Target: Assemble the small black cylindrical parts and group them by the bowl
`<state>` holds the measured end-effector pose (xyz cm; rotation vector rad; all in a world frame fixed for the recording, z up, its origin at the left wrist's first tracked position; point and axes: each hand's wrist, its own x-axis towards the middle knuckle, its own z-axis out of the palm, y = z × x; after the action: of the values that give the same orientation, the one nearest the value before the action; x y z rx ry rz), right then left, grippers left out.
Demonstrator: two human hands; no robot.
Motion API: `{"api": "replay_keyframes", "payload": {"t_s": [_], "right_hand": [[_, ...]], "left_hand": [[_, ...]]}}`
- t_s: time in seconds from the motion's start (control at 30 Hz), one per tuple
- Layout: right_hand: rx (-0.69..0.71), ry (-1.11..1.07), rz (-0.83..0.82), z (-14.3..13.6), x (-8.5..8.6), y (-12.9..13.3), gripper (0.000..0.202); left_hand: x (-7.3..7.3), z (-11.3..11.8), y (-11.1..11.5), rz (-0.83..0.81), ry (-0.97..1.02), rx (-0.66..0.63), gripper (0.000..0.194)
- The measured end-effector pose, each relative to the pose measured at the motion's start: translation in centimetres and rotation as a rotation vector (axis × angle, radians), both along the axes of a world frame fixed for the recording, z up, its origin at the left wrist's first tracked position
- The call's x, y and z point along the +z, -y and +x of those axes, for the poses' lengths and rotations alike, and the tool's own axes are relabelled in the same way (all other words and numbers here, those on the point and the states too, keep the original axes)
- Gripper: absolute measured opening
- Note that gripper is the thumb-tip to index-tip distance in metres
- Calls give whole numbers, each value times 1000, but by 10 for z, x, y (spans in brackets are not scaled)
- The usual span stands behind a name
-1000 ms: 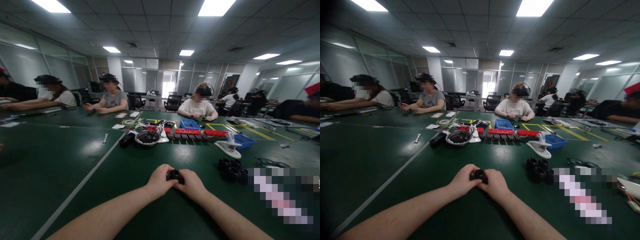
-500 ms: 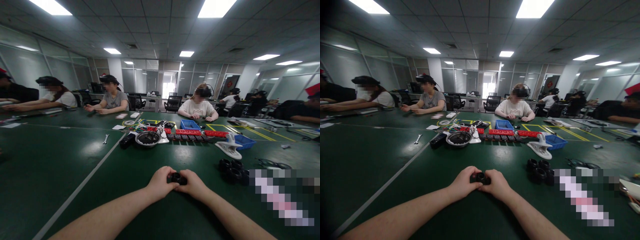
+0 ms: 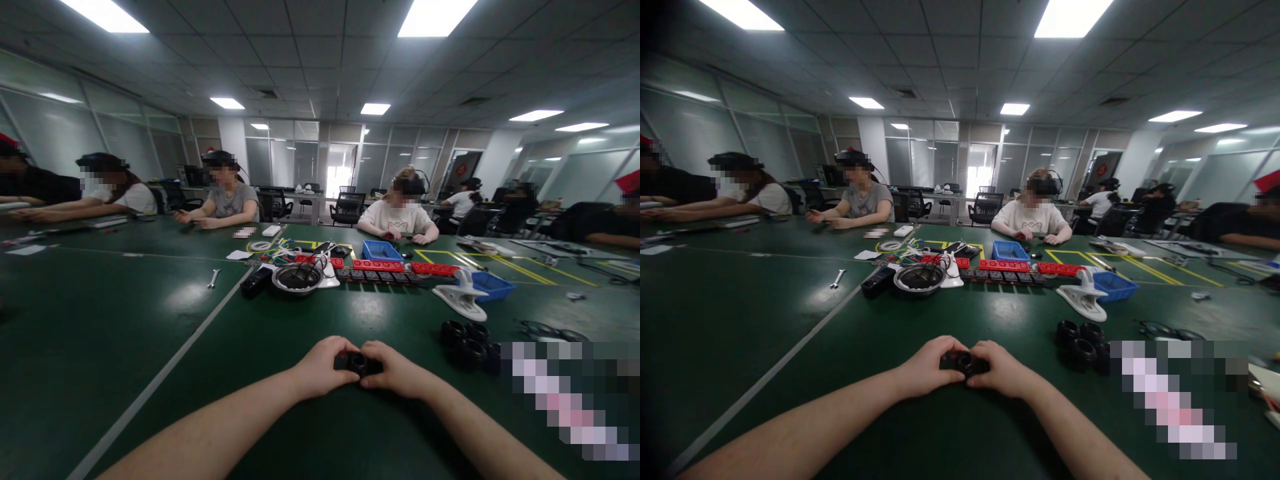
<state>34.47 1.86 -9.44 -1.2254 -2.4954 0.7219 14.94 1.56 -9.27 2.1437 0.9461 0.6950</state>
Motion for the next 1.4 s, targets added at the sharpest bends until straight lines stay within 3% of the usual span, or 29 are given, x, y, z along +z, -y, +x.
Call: {"api": "replay_keyframes", "payload": {"t_s": [0.17, 0.27, 0.37, 0.5, 0.63, 0.73, 0.9, 1.0, 1.1, 1.27, 1.4], "right_hand": [[-221, 132, 124, -13, -7, 5, 31], [-271, 244, 262, -22, -7, 12, 32], [-212, 249, 283, -22, -4, 14, 40], [-95, 105, 134, -9, 1, 11, 50], [8, -32, -22, 1, 5, 3, 42], [35, -53, -47, 2, 3, 0, 22], [-149, 22, 16, -9, -2, 5, 19], [-280, 157, 148, -21, -3, 12, 23], [-316, 261, 257, -28, 0, 17, 28], [-182, 124, 116, -15, 5, 13, 40], [-43, -7, -12, -2, 3, 5, 24]], "left_hand": [[-7, 5, 2, -11, 9, 83, 29], [-9, 6, 2, 7, -2, 156, 28], [-6, 3, 2, 27, -23, 123, 28], [0, -1, 3, 56, -35, 65, 43], [2, -1, 2, 66, -30, 63, 38], [2, 1, 1, 67, -37, 56, 31], [-2, 3, 0, 55, -21, 82, 32], [-5, 4, 1, 62, -20, 169, 30], [-5, 5, 1, 84, -20, 194, 30], [0, 1, -1, 95, -32, 52, 31], [1, -1, -3, 102, -44, 3, 34]]}}
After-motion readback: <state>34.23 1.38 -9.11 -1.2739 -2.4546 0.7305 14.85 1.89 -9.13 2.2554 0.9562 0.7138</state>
